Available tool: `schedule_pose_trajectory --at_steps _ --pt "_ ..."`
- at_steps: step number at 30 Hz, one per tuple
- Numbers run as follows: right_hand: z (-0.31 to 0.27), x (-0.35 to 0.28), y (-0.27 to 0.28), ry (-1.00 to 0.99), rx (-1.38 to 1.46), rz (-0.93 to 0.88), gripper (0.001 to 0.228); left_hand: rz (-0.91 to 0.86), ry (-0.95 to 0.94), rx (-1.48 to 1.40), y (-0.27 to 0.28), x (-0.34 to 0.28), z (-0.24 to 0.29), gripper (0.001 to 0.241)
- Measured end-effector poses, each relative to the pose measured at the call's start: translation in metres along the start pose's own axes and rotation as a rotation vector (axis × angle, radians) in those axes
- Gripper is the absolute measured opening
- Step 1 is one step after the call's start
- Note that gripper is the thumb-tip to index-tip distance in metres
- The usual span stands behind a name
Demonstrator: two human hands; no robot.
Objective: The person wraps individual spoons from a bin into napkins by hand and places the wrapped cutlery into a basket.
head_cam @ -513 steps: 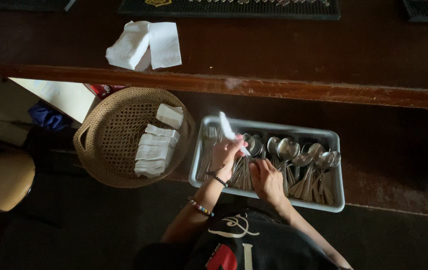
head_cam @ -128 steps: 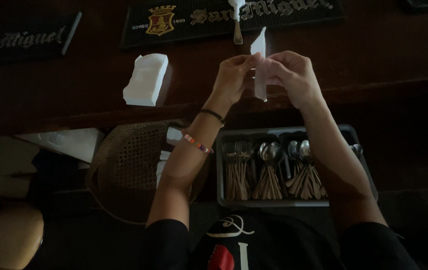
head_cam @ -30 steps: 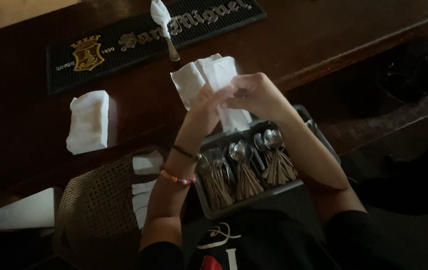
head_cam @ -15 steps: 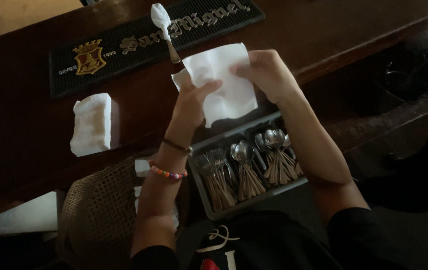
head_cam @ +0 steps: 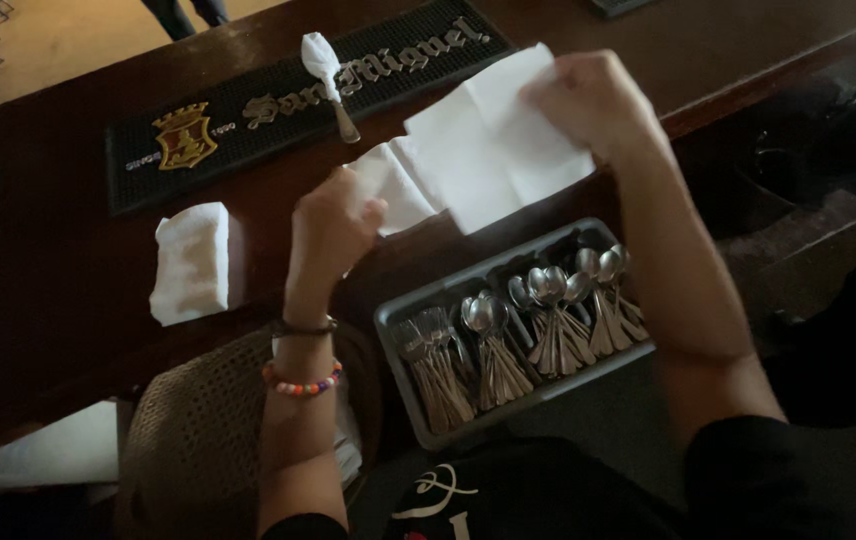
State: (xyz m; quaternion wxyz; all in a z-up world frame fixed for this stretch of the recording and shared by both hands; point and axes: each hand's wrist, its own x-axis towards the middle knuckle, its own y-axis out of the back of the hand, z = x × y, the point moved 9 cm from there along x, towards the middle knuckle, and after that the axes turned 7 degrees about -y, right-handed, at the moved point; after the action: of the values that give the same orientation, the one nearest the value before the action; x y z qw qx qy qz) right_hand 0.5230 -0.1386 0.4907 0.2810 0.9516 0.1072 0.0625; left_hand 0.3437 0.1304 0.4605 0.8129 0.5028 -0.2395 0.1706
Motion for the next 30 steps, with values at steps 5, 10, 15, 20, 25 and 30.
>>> schedule_pose_trajectory --at_steps 5,10,15,20,25,30 --pt "-0.021 0.032 0.012 0.257 -0.171 0.086 0.013 -0.1 -0.479 -0.144 -0.034 -0.023 0.058 0.022" --pt "-0.051 0.043 -0.017 0.392 -0.399 0.124 0.021 -0.276 -0.438 0.138 -0.085 -0.029 0.068 0.022" --pt "-0.099 0.038 -0.087 0.386 -0.315 -0.145 0.015 -0.317 -0.336 0.225 -0.103 -0.03 0.072 0.033" --pt "-0.141 0.019 -0.127 0.376 0.345 -0.533 0.02 -0.208 -0.286 0.432 -0.091 -0.04 0.074 0.025" --pt "-0.107 0.031 -0.135 0.128 0.495 -0.433 0.024 -0.172 -0.243 0.308 -0.092 -0.051 0.061 0.03" --pt "-0.057 0.039 -0.16 0.216 0.074 -0.37 0.026 -0.118 -0.277 0.491 -0.091 -0.059 0.054 0.008"
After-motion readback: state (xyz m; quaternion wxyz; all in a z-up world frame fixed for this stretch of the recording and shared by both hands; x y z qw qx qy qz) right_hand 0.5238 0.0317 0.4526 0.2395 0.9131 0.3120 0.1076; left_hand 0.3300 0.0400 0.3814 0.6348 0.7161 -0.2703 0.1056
